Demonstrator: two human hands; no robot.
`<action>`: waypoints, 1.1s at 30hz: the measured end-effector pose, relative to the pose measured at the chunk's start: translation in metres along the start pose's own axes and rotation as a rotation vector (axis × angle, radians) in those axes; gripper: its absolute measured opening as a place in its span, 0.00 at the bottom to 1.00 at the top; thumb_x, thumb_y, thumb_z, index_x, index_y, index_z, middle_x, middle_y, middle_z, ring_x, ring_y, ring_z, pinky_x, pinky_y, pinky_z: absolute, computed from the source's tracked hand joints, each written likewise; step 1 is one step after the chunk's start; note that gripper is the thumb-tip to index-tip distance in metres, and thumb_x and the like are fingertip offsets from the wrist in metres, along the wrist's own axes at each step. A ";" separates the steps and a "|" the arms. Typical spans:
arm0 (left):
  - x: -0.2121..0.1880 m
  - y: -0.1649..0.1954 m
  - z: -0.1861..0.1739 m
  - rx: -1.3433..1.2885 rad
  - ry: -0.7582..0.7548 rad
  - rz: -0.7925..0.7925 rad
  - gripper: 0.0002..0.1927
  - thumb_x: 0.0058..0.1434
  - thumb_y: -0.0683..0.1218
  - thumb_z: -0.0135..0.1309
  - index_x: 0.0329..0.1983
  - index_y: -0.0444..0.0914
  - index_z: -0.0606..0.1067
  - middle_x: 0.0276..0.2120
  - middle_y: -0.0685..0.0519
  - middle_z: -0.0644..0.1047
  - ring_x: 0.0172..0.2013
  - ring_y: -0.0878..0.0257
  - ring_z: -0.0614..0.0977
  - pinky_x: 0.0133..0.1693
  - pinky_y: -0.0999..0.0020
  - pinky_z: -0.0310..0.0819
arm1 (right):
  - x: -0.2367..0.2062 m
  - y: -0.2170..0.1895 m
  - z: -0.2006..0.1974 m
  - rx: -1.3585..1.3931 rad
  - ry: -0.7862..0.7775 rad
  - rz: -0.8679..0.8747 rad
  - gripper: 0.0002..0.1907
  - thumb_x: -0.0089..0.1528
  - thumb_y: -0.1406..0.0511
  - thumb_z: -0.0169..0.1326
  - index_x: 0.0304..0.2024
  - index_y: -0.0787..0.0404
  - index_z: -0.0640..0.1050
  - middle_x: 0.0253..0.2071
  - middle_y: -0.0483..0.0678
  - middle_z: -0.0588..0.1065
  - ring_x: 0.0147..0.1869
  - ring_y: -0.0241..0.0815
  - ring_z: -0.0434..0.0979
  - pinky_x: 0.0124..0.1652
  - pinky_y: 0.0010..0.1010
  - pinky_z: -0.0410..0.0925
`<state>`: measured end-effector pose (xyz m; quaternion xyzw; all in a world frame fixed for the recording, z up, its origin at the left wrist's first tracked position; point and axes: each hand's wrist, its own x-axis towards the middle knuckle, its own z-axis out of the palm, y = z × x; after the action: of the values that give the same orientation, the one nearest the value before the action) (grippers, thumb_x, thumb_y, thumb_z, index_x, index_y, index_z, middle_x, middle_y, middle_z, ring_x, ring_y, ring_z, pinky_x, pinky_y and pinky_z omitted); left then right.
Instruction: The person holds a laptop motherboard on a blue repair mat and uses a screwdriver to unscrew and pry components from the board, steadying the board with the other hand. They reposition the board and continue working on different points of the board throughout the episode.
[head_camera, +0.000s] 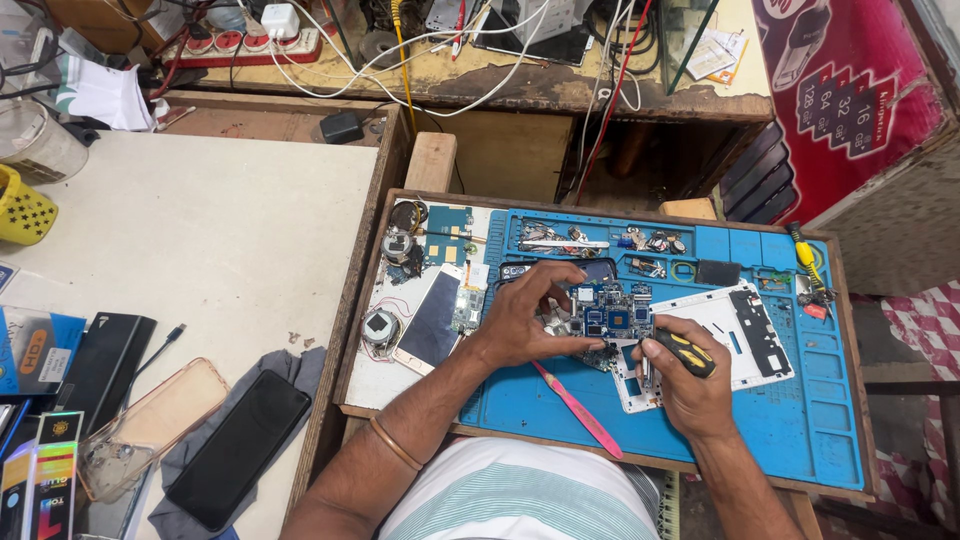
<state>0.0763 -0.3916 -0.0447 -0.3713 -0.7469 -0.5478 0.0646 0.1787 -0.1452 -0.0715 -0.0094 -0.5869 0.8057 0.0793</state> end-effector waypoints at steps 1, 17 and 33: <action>0.000 0.000 0.000 -0.004 -0.011 -0.018 0.41 0.45 0.59 0.76 0.59 0.44 0.70 0.55 0.52 0.75 0.41 0.67 0.84 0.37 0.72 0.83 | 0.000 0.000 0.000 0.011 0.001 0.007 0.17 0.64 0.72 0.57 0.54 0.74 0.74 0.41 0.57 0.79 0.41 0.41 0.81 0.37 0.30 0.76; 0.002 -0.001 -0.004 -0.036 -0.067 -0.007 0.41 0.46 0.58 0.75 0.61 0.47 0.70 0.60 0.51 0.74 0.48 0.62 0.83 0.39 0.70 0.84 | 0.001 0.000 0.000 0.002 -0.011 0.042 0.18 0.63 0.73 0.57 0.55 0.74 0.74 0.39 0.57 0.79 0.41 0.42 0.82 0.35 0.30 0.75; 0.001 0.002 -0.002 -0.026 -0.006 -0.038 0.42 0.44 0.59 0.76 0.60 0.45 0.70 0.58 0.52 0.74 0.41 0.66 0.84 0.36 0.72 0.81 | -0.001 0.003 -0.003 0.050 -0.005 0.000 0.17 0.64 0.73 0.57 0.55 0.74 0.73 0.41 0.57 0.78 0.42 0.42 0.81 0.36 0.31 0.76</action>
<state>0.0763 -0.3931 -0.0423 -0.3595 -0.7468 -0.5575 0.0474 0.1794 -0.1435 -0.0754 -0.0055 -0.5668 0.8201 0.0781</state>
